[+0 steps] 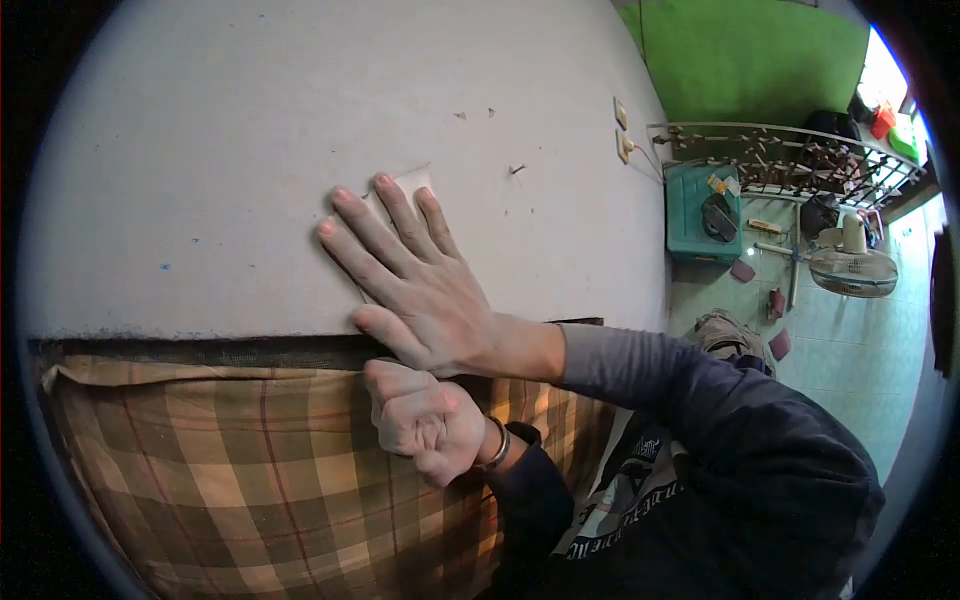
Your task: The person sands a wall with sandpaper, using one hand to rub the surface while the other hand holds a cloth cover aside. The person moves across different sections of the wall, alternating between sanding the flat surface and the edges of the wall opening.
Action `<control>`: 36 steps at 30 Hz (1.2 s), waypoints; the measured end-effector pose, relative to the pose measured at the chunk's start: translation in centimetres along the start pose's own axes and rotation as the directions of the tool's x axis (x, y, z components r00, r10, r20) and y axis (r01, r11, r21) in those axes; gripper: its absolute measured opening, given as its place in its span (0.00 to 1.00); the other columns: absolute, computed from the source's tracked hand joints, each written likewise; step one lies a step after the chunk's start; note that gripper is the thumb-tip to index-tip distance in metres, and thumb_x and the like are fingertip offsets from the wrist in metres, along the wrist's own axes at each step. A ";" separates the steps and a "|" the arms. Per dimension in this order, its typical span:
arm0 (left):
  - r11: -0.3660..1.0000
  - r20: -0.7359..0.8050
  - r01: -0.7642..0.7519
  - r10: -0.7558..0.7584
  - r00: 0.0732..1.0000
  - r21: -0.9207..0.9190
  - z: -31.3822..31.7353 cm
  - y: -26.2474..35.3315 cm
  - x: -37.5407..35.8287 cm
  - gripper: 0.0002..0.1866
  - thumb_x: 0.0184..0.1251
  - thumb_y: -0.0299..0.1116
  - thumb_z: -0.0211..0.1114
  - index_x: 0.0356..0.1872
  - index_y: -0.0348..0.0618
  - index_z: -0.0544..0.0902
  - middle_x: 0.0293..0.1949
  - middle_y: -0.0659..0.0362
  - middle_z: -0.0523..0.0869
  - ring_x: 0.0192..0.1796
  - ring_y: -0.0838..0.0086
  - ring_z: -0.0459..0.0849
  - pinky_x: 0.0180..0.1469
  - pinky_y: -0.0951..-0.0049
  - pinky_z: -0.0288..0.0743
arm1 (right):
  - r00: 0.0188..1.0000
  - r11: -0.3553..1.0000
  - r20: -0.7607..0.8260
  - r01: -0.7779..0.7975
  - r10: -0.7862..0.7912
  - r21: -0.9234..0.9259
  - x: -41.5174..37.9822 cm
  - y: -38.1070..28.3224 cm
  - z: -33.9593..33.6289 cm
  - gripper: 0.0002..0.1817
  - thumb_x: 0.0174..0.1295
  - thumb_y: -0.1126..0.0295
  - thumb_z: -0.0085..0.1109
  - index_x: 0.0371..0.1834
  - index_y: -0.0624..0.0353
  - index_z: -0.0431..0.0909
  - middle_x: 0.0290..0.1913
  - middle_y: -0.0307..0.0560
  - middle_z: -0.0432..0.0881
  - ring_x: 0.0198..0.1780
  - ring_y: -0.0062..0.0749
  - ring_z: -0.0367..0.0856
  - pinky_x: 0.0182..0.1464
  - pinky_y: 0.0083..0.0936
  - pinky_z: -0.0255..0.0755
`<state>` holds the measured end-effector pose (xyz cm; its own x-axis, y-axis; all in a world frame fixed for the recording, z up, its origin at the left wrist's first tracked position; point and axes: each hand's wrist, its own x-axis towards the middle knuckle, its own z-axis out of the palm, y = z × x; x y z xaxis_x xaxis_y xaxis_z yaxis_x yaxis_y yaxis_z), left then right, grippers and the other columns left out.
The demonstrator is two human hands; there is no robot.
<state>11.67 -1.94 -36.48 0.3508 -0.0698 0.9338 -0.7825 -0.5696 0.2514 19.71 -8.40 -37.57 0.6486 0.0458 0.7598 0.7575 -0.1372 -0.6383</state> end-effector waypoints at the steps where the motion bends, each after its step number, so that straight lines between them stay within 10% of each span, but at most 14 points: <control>1: 0.999 -0.004 -0.002 0.002 1.000 -0.053 -0.2 -0.1 0.2 0.34 0.74 0.61 0.50 0.19 0.40 0.77 0.17 0.60 0.70 0.24 0.70 0.62 0.32 0.67 0.55 | 0.999 0.999 0.024 0.040 -0.040 0.008 -0.5 0.8 -0.1 0.42 0.77 0.41 0.36 0.87 0.53 0.45 0.88 0.53 0.41 0.87 0.57 0.33 0.83 0.59 0.25; 8: 1.000 0.113 0.025 -0.026 0.993 0.007 0.0 0.5 1.1 0.33 0.76 0.62 0.45 0.20 0.44 0.75 0.18 0.62 0.67 0.27 0.73 0.59 0.36 0.66 0.51 | 0.947 0.951 -0.111 -0.291 0.301 0.103 -11.1 9.9 1.9 0.43 0.80 0.41 0.26 0.86 0.63 0.39 0.87 0.57 0.39 0.88 0.53 0.31 0.83 0.54 0.21; 13: 0.999 0.080 -0.015 0.013 0.997 0.029 -0.3 -0.3 0.7 0.30 0.76 0.59 0.46 0.36 0.40 0.79 0.32 0.57 0.76 0.36 0.67 0.68 0.38 0.66 0.60 | 1.000 0.999 0.016 -0.001 0.002 -0.040 2.6 2.1 -1.2 0.45 0.78 0.39 0.30 0.86 0.64 0.43 0.87 0.57 0.42 0.87 0.55 0.32 0.84 0.51 0.25; 17: 0.925 0.206 -0.187 0.122 0.971 0.330 -1.5 1.4 4.0 0.22 0.81 0.50 0.42 0.48 0.42 0.77 0.44 0.52 0.77 0.45 0.64 0.74 0.43 0.64 0.76 | 0.997 0.994 0.010 -0.073 0.072 0.079 -4.4 7.8 0.3 0.44 0.78 0.41 0.34 0.87 0.60 0.41 0.88 0.54 0.40 0.87 0.56 0.30 0.84 0.53 0.23; 24: 0.899 0.143 -0.268 0.232 0.962 0.346 1.1 -0.6 3.7 0.23 0.82 0.47 0.44 0.32 0.41 0.77 0.26 0.56 0.74 0.23 0.70 0.71 0.23 0.71 0.69 | 0.994 0.992 -0.059 -0.090 0.095 0.083 -2.7 5.7 0.7 0.46 0.76 0.38 0.34 0.86 0.62 0.43 0.87 0.55 0.43 0.87 0.58 0.32 0.82 0.61 0.22; 30: 0.969 -0.033 -0.171 0.179 0.983 0.177 0.9 -0.9 3.5 0.21 0.79 0.43 0.46 0.26 0.43 0.77 0.26 0.62 0.71 0.23 0.75 0.67 0.22 0.76 0.62 | 0.998 0.998 0.015 -0.057 0.057 0.017 -2.2 5.9 -0.1 0.43 0.79 0.41 0.29 0.85 0.63 0.49 0.86 0.56 0.48 0.87 0.55 0.37 0.83 0.54 0.23; 36: 0.917 0.117 -0.198 0.167 0.979 0.347 0.2 -1.1 2.1 0.29 0.79 0.53 0.46 0.25 0.41 0.79 0.19 0.62 0.67 0.22 0.73 0.61 0.27 0.69 0.50 | 0.974 0.975 -0.091 -0.197 0.206 0.100 -9.6 11.7 2.0 0.46 0.77 0.39 0.34 0.87 0.61 0.40 0.88 0.55 0.39 0.88 0.52 0.30 0.82 0.59 0.17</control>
<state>13.36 -1.63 -34.90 0.2729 -0.2591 0.9265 -0.6079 -0.7929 -0.0427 22.52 -8.48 -52.61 0.7813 -0.0740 0.6198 0.6183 -0.0440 -0.7847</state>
